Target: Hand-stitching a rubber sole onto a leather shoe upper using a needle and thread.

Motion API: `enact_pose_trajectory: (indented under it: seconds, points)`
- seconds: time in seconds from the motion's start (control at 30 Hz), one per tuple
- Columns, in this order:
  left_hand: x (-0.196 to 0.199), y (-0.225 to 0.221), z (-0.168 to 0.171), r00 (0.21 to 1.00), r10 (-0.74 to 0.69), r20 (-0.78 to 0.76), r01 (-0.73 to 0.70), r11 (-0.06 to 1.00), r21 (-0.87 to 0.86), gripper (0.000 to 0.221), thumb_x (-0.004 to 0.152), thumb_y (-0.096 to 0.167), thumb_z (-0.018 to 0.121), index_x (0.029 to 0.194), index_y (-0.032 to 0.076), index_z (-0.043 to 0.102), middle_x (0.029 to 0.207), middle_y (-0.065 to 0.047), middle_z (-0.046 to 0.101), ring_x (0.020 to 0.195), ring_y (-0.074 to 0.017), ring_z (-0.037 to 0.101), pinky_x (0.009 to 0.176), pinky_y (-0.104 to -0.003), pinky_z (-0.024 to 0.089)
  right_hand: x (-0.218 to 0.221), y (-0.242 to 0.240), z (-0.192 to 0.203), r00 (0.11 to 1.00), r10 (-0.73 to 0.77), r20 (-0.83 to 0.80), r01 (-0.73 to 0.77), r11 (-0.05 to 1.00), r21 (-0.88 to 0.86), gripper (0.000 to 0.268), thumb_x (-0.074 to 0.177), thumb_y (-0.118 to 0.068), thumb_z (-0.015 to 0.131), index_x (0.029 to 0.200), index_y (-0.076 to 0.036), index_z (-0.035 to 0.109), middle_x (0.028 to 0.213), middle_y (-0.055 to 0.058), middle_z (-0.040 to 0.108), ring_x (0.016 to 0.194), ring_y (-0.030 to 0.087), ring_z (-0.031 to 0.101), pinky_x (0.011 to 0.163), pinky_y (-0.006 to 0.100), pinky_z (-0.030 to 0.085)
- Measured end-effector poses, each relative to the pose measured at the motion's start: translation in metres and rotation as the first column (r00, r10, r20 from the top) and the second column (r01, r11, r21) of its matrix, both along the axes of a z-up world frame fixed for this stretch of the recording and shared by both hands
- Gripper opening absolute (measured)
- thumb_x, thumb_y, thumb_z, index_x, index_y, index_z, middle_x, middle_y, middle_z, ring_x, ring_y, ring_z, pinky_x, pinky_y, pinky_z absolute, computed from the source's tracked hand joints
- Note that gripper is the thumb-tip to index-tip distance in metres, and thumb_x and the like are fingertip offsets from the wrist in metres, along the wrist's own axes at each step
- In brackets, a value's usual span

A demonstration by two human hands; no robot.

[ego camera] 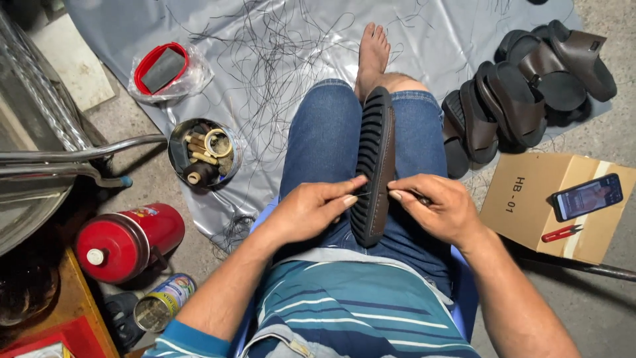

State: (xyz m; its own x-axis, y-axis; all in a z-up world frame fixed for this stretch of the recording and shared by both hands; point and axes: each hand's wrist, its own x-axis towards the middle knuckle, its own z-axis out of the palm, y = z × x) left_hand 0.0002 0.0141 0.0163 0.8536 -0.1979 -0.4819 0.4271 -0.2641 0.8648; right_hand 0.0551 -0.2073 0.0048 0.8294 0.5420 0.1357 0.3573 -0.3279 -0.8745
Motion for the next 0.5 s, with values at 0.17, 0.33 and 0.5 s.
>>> enact_pose_trajectory:
  seconds: [0.17, 0.33, 0.5]
  points:
    - [-0.003, 0.05, 0.011, 0.92, 0.324, -0.22, -0.31, 0.946, 0.1, 0.021, 0.074, 0.014, 0.051, 0.073, 0.011, 0.072, 0.114, 0.007, 0.068, 0.091, -0.0066, 0.066, 0.037, -0.017, 0.036, 0.004, -0.029, 0.037, 0.942, 0.25, -0.223, -0.32, 0.868, -0.379, 0.05, 0.082, -0.032, 0.055, 0.128, -0.013, 0.046, 0.122, 0.009, 0.054, 0.108, 0.02, 0.054, 0.094, 0.033, 0.04]
    - [-0.017, 0.066, -0.025, 0.894, 0.177, 0.411, -0.434, 0.571, 0.697, 0.026, 0.086, 0.032, 0.053, 0.08, 0.01, 0.065, 0.123, -0.016, 0.052, 0.112, -0.0318, 0.05, 0.089, -0.043, 0.039, 0.015, -0.033, 0.044, 0.93, 0.363, -0.063, -0.362, 0.869, -0.336, 0.037, 0.088, -0.014, 0.046, 0.125, -0.014, 0.049, 0.106, 0.008, 0.054, 0.095, 0.021, 0.055, 0.082, 0.031, 0.041]
    - [-0.017, -0.01, -0.004, 0.728, -0.019, 0.686, -0.251, 0.923, 0.291, 0.017, 0.086, 0.018, 0.055, 0.099, 0.009, 0.061, 0.12, -0.017, 0.052, 0.118, -0.0354, 0.046, 0.103, -0.048, 0.031, 0.028, -0.026, 0.032, 0.855, 0.518, 0.026, -0.458, 0.777, -0.431, 0.041, 0.084, -0.013, 0.051, 0.124, -0.019, 0.052, 0.097, 0.003, 0.061, 0.082, 0.021, 0.058, 0.069, 0.034, 0.047]
